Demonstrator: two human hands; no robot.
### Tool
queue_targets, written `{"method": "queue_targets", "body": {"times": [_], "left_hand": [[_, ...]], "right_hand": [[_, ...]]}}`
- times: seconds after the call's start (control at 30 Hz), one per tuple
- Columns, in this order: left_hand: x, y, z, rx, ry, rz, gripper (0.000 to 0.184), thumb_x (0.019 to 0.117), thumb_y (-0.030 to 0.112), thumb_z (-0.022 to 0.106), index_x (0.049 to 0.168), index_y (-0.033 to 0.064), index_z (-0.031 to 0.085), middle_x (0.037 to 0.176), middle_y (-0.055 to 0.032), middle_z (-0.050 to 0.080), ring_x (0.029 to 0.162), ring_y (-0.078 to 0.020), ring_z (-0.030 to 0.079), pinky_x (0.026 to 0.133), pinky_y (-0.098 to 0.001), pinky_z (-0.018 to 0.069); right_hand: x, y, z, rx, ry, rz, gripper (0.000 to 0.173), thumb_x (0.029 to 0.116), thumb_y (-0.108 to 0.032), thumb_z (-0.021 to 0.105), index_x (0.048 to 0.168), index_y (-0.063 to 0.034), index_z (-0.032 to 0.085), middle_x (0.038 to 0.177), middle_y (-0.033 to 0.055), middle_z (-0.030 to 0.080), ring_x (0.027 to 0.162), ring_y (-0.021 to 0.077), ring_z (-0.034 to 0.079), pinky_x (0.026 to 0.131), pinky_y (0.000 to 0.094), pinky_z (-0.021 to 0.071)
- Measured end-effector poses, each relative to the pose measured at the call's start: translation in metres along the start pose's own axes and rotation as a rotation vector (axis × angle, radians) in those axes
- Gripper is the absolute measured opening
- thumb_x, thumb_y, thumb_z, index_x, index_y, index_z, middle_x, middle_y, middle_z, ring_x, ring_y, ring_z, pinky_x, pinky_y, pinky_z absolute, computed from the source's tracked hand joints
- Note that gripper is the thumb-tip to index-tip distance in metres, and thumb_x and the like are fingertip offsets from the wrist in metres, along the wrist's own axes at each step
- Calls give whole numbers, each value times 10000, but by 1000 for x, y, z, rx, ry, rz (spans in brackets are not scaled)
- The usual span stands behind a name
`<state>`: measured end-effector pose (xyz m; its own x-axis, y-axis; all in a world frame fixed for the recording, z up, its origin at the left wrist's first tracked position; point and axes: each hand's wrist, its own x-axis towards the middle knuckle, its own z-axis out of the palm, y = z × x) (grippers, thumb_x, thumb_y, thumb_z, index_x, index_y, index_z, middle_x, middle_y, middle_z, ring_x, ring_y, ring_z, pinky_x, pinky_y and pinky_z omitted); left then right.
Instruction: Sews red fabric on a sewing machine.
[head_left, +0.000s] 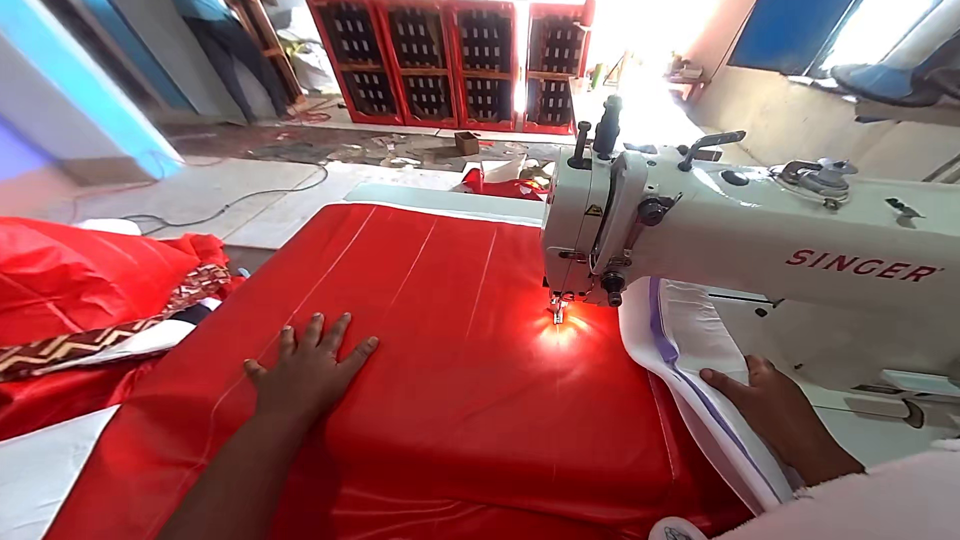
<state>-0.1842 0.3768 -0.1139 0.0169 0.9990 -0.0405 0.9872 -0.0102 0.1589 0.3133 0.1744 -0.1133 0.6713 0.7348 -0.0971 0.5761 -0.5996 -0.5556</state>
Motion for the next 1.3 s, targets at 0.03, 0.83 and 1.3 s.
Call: {"method": "queue_targets", "body": {"times": [0.03,0.83,1.3], "left_hand": [[3,1,0,-4,0,1,753,1013,702,325,1630,271,315,1702,-109,242,1561,-453,152,1107,-831,76],[93,40,-1,-41,-6,5,766,1014,708,319,1632,255,312,1705,-130,225,1560,-472,128,1087,-853,60],[133,65,-2,-42,-13,-9,760,1015,707,314,1631,262,313,1710,-116,218,1565,-463,116,1090,-851,50]], "right_hand": [[4,0,1,-4,9,-11,555,952,-368,716,1274,55,556,1083,282,654,1036,430,641,899,638,476],[87,-47,5,-156,31,-67,567,986,-439,655,1175,95,643,1125,341,655,1128,506,616,964,684,438],[97,-58,8,-244,67,-314,315,1047,-216,573,1192,44,675,1204,253,671,1153,388,632,1010,551,464]]}}
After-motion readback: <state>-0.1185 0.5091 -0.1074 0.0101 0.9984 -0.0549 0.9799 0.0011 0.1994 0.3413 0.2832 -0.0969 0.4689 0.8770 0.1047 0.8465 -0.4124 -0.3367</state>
